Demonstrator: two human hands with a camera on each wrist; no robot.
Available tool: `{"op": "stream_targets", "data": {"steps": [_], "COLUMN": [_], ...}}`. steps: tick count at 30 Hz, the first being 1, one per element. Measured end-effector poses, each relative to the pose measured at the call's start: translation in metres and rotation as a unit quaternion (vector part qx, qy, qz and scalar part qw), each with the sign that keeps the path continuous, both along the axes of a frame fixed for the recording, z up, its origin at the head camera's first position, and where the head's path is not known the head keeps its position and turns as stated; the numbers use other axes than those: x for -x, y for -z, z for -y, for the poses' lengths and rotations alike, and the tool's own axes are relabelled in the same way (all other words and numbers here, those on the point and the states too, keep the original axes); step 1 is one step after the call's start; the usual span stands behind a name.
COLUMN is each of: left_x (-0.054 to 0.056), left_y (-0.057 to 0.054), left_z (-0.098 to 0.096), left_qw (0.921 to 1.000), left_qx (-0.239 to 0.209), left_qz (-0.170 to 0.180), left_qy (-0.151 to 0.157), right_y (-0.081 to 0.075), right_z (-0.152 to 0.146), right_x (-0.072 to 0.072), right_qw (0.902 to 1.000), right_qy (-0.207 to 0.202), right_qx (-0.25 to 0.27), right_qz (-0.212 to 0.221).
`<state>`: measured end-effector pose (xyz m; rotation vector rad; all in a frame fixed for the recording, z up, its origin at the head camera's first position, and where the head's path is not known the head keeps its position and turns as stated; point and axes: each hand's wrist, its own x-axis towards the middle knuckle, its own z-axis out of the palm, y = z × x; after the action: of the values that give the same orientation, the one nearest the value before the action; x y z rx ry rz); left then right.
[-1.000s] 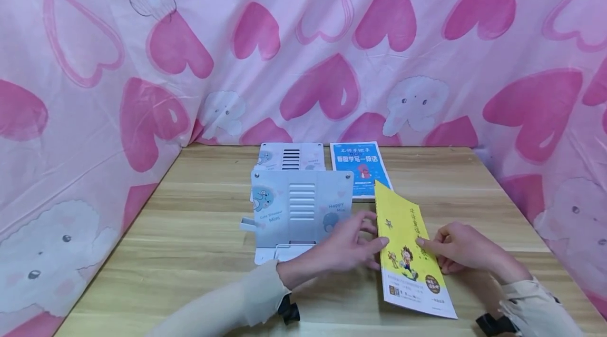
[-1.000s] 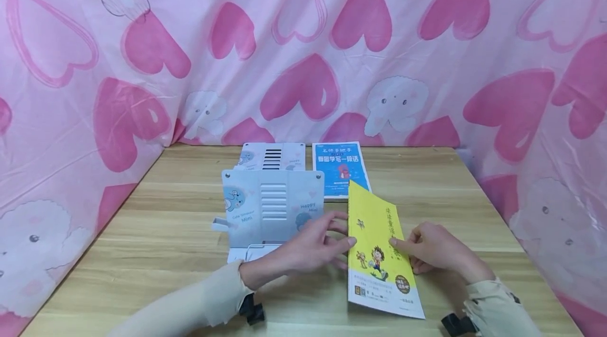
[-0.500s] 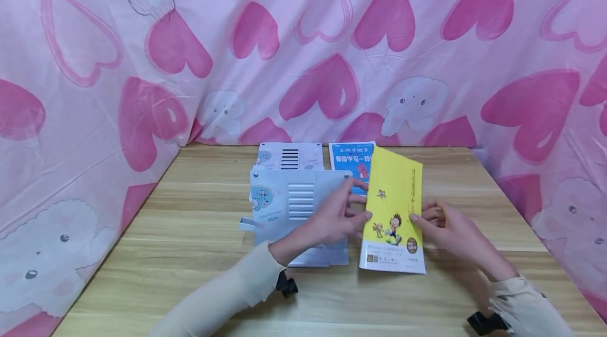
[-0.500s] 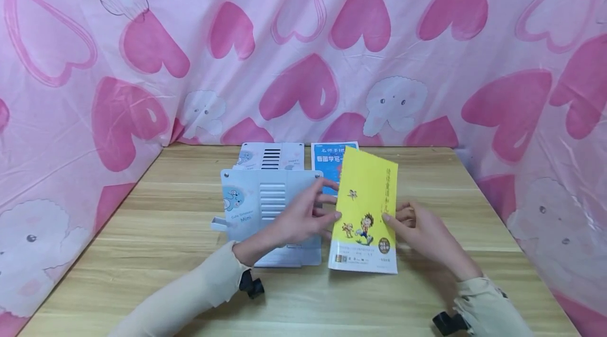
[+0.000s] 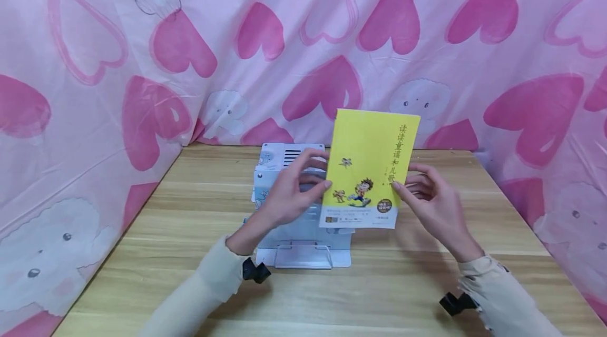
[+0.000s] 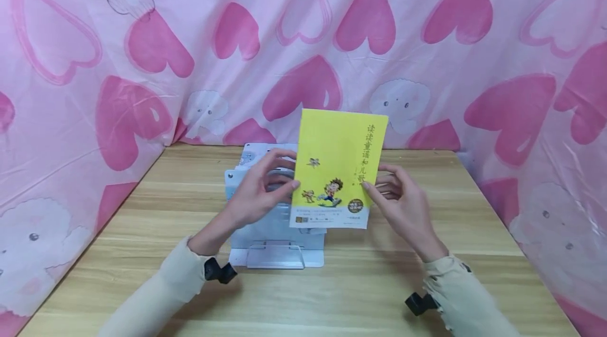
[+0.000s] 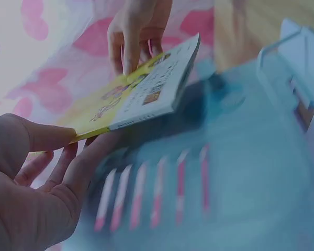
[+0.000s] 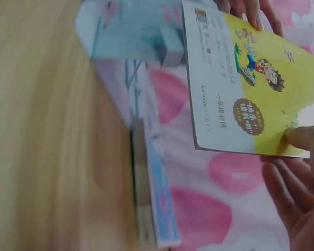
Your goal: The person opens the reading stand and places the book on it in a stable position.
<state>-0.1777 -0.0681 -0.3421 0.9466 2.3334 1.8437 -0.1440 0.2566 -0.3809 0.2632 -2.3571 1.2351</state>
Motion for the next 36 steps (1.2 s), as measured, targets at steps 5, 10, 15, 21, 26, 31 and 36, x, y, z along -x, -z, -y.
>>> {"op": "stream_targets", "data": {"steps": [5,10,15,21,26,31,36], "left_x": [0.007,0.012,0.017,0.019,0.018,0.017,0.016], "left_y": [-0.012,-0.019,-0.021,-0.024,-0.026,-0.023,-0.021], "left_z": [0.032,0.062,0.089,0.11,0.113,0.111,0.108], "left_qw": [0.9994,0.997,0.9908,0.9836,0.9724,0.9601,0.9496], "left_qx": [0.003,0.044,0.103,0.158,0.219,0.27,0.307], "left_qz": [-0.028,-0.039,-0.054,-0.058,-0.058,-0.055,-0.052], "left_qy": [-0.022,-0.051,-0.069,-0.065,-0.058,-0.05,-0.037], "right_y": [-0.011,-0.012,-0.01,-0.005,0.005,0.014,0.016], "right_z": [0.026,0.047,0.06,0.069,0.071,0.071,0.068], "right_x": [0.011,0.021,0.028,0.035,0.037,0.036,0.035], "right_qw": [0.9967,0.9926,0.9925,0.9886,0.9846,0.978,0.9697], "right_qy": [-0.055,-0.102,-0.113,-0.139,-0.167,-0.189,-0.218], "right_qx": [0.017,0.018,-0.018,-0.049,-0.039,-0.026,-0.036], "right_qz": [-0.057,-0.064,-0.044,-0.033,0.034,0.083,0.105]}}
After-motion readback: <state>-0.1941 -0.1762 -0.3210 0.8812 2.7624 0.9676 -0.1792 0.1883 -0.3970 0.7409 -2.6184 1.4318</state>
